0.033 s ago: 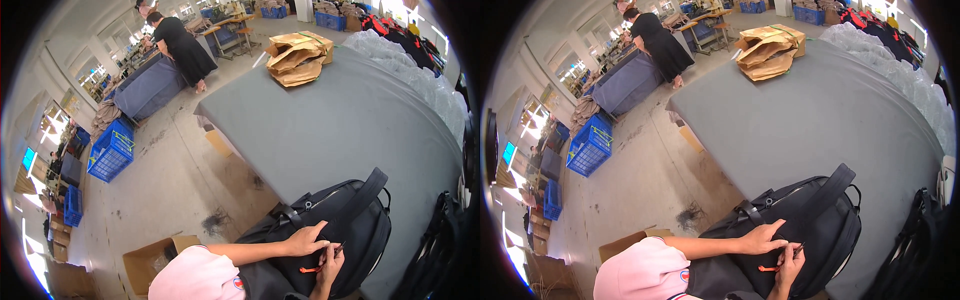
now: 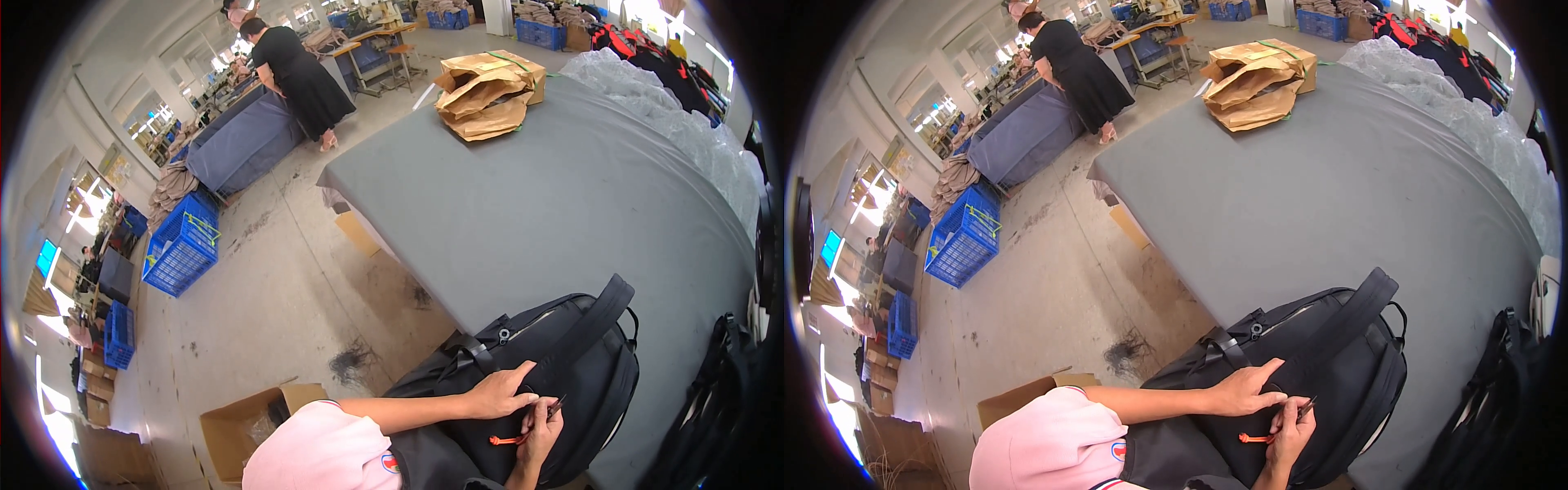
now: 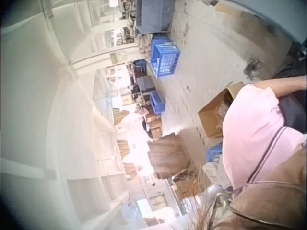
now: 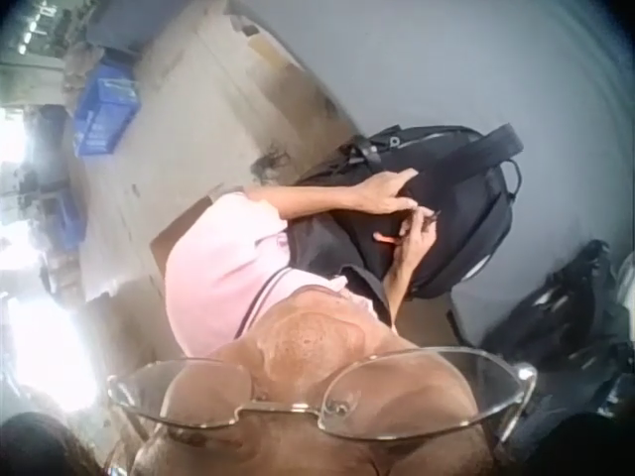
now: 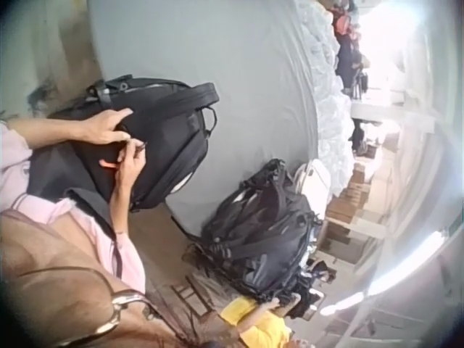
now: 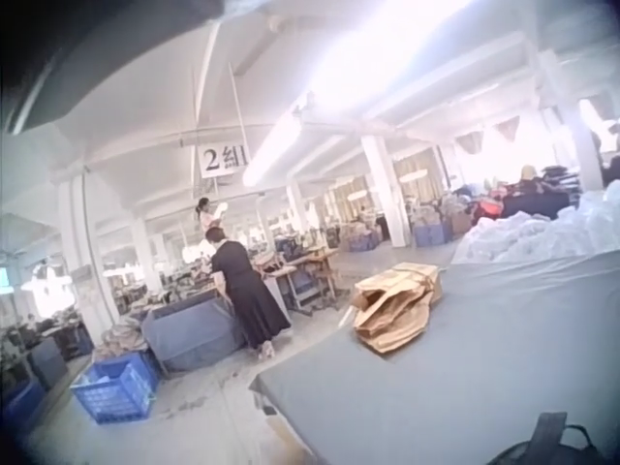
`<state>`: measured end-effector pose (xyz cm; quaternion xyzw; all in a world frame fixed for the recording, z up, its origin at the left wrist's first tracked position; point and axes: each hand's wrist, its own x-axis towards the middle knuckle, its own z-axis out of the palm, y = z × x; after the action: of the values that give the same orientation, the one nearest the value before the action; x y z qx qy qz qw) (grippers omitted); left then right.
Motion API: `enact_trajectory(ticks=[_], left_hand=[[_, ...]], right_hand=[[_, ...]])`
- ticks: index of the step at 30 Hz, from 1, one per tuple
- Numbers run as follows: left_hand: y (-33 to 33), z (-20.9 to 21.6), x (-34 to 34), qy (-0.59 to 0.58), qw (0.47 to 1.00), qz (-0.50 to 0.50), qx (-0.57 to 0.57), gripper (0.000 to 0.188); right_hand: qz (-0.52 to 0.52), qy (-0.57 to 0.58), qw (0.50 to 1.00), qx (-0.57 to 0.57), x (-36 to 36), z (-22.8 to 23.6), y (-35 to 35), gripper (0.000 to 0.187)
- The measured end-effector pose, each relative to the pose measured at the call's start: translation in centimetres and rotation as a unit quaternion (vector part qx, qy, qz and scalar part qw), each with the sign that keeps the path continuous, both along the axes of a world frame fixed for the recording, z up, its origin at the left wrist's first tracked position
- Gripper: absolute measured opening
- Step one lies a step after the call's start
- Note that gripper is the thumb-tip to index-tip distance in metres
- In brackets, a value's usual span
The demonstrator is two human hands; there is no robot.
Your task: Trimming loose threads from backpack straps and seams using a thread cutter.
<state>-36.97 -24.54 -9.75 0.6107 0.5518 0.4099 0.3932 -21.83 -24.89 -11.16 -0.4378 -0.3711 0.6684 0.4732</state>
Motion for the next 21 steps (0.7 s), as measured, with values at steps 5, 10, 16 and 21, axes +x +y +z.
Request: enact_trajectory(ticks=[5, 10, 16, 21], left_hand=[[-0.2, 0.8, -0.2, 0.051, 0.997, -0.04, -0.031, 0.064], [-0.3, 1.0, 0.0, 0.056, 0.998, -0.032, 0.024, 0.062], [-0.3, 1.6, -0.4, 0.063, 0.995, -0.072, 0.0, 0.061], [-0.3, 1.2, -0.9, 0.043, 0.995, -0.087, 0.011, 0.058]], right_hand=[[-0.048, 0.026, 0.998, 0.025, -0.1, 0.0, 0.9, 0.016], [-0.074, 0.017, 0.997, 0.015, -0.6, 0.7, 1.2, 0.014], [-0.065, 0.066, 0.995, -0.026, -0.5, 0.3, 1.2, 0.013], [-0.047, 0.043, 0.998, -0.017, -1.2, 1.1, 1.8, 0.016]])
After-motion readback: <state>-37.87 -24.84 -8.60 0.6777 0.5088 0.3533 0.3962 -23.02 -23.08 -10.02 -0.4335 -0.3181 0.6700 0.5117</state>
